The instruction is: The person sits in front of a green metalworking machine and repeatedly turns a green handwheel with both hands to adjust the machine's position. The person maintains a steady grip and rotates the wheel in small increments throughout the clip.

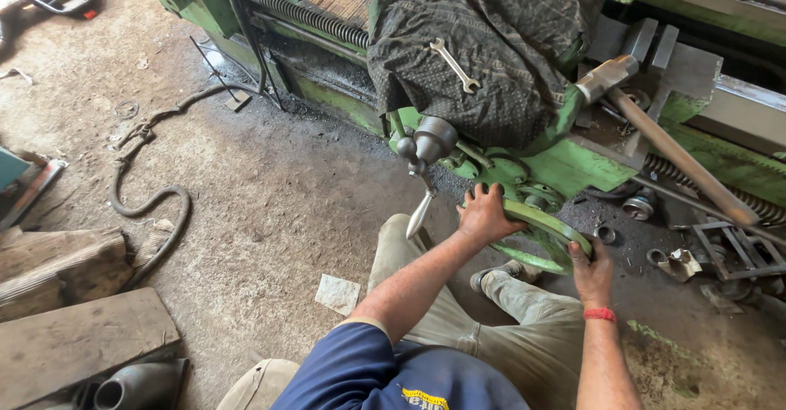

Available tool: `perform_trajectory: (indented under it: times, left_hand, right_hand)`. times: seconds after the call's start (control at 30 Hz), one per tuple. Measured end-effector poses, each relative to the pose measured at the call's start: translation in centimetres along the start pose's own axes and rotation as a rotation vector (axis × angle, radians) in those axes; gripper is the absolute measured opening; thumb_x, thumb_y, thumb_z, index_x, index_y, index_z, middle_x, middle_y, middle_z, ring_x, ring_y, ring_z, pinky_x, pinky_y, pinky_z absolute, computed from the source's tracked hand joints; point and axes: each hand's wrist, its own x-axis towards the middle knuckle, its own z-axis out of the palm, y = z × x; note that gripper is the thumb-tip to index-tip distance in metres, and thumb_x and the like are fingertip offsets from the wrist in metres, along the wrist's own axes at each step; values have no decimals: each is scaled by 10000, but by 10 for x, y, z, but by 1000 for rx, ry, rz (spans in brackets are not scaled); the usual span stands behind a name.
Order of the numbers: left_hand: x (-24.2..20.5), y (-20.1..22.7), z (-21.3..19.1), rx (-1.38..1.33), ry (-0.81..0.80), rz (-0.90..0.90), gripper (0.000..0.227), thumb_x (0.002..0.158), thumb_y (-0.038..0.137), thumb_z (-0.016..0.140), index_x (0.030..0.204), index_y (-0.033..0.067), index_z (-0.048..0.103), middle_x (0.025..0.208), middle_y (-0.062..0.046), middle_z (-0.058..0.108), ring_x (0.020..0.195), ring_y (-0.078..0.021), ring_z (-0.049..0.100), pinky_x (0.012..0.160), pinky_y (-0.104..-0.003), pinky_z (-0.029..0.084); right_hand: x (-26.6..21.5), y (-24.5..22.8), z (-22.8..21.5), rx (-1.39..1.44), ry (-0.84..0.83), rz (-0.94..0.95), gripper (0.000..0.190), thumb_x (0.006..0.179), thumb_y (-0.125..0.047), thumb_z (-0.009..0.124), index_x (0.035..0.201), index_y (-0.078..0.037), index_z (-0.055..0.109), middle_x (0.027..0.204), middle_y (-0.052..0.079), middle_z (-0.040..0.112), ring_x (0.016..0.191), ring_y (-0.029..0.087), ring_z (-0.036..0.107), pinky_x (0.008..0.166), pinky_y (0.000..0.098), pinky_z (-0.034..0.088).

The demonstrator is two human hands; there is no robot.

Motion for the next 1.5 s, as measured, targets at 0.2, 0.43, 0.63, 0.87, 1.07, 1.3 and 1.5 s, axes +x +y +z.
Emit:
perform_trajectory:
  times: [0.2, 0.43, 0.63, 0.87, 1.07, 1.3, 1.5]
  left_hand:
    - [-1, -1, -3, -3, -32, 8, 887, 609, 529, 900, 1295, 81, 562, 1311, -229, 531, 1265, -501, 504, 986, -704, 438]
    - [0, -4, -3, -3, -34, 36, 885, 623, 537, 892, 1304, 77, 563, 1295, -215, 548, 1255, -470, 520, 985, -659, 459]
    - [2, -4, -3, 2, -39, 37, 939, 621, 534, 894, 1350, 67, 531, 1334, -217, 538, 1283, -463, 510, 998, -641, 462]
    - [4, -7, -1, -9, -11, 54, 945, 615, 508, 909, 1343, 46, 523, 1335, -230, 534, 1278, -465, 509, 1009, -598, 471]
    - [10, -17, 13, -5, 13, 119, 890, 644, 490, 896, 1313, 26, 536, 1292, -218, 578, 1259, -451, 539, 1046, -551, 469]
    - [14, -24, 17, -8, -5, 125, 939, 656, 445, 905, 1346, -39, 491, 1305, -279, 536, 1226, -473, 522, 1033, -533, 454]
    - [14, -24, 17, -50, 6, 149, 874, 660, 431, 897, 1315, -17, 529, 1286, -249, 563, 1228, -449, 532, 1047, -522, 449]
  right_hand:
    - [-4, -11, 2, -96, 54, -23, 647, 967, -642, 656, 1116, -13, 678, 937, 156, 712, 868, 300, 684, 802, 410, 514]
    - [-6, -27, 9, -102, 128, -84, 603, 980, -603, 675, 1131, -19, 668, 984, 170, 715, 906, 344, 695, 809, 430, 516]
    - [-8, -28, 11, -99, 137, -59, 583, 970, -574, 695, 1140, -18, 672, 993, 179, 718, 912, 352, 697, 810, 436, 520]
    - [-9, -28, 16, -166, 156, 10, 554, 941, -524, 734, 1140, -11, 676, 995, 186, 724, 925, 344, 711, 787, 430, 535]
    - [-9, -37, 17, -62, 172, -37, 483, 928, -484, 758, 1091, -35, 684, 976, 152, 729, 891, 317, 723, 784, 406, 553]
    - [-6, -61, 14, -149, 194, -60, 470, 906, -496, 756, 1040, -52, 675, 965, 137, 716, 887, 326, 708, 769, 423, 538]
    - [-6, -69, 13, -159, 224, -115, 451, 924, -474, 754, 1046, -49, 666, 995, 134, 707, 921, 342, 692, 795, 433, 533]
